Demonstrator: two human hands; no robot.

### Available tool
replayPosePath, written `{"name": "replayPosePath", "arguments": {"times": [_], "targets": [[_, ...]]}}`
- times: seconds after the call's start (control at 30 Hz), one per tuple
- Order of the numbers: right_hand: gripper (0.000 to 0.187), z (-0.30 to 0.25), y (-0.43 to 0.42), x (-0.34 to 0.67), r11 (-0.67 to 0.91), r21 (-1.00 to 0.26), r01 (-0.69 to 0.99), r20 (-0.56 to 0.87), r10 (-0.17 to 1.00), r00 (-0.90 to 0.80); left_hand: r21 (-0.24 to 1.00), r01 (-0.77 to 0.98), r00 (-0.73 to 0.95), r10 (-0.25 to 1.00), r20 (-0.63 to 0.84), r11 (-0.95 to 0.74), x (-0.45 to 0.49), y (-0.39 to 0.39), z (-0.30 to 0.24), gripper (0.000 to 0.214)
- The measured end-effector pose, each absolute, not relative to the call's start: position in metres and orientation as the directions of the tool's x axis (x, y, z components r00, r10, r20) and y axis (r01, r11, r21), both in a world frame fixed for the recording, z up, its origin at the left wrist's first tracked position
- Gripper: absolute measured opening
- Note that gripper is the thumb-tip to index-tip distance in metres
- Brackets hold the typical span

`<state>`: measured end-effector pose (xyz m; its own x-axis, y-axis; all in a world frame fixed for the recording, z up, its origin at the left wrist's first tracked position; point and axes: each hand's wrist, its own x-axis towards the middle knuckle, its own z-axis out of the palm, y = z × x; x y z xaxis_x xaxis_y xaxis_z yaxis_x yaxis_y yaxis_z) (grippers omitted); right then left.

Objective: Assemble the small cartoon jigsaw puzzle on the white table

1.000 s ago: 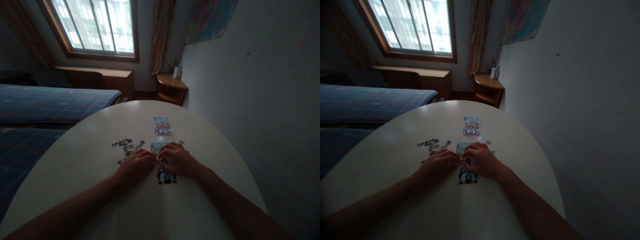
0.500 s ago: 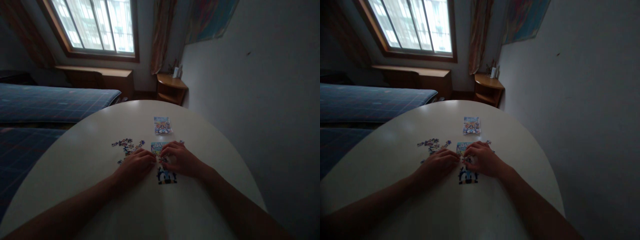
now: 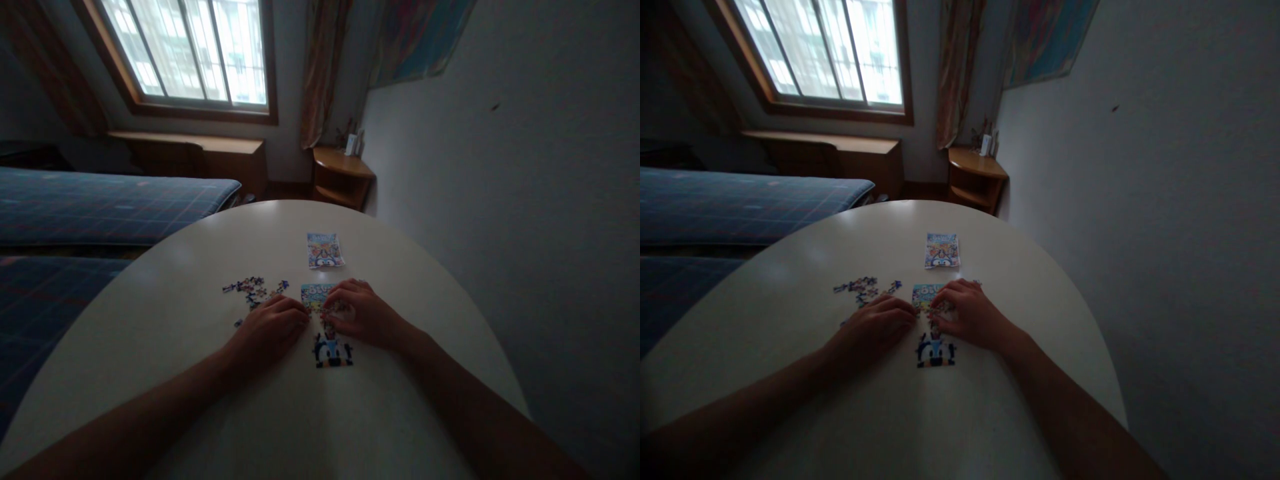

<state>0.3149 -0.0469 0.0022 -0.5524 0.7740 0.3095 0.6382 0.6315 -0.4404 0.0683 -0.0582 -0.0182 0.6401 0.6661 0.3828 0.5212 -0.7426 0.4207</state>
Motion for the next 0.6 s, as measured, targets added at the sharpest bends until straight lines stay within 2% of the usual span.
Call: {"name": "replayPosePath", "arguments": {"times": [0.33, 0.6], "targets": [[0.016, -0.002, -0.05, 0.304, 0.627, -0.439, 0.644, 0.305, 0.778, -0.549, 0.403, 0.566, 0.618, 0.694, 0.37, -0.719, 0.07, -0.059, -0.016, 0.021], [0.017, -0.005, -0.05, 0.301, 0.63, -0.454, 0.63, 0.302, 0.774, -0.556, 0.392, 0.542, 0.614, 0.669, 0.419, -0.743, 0.07, -0.058, -0.019, 0.021]]}}
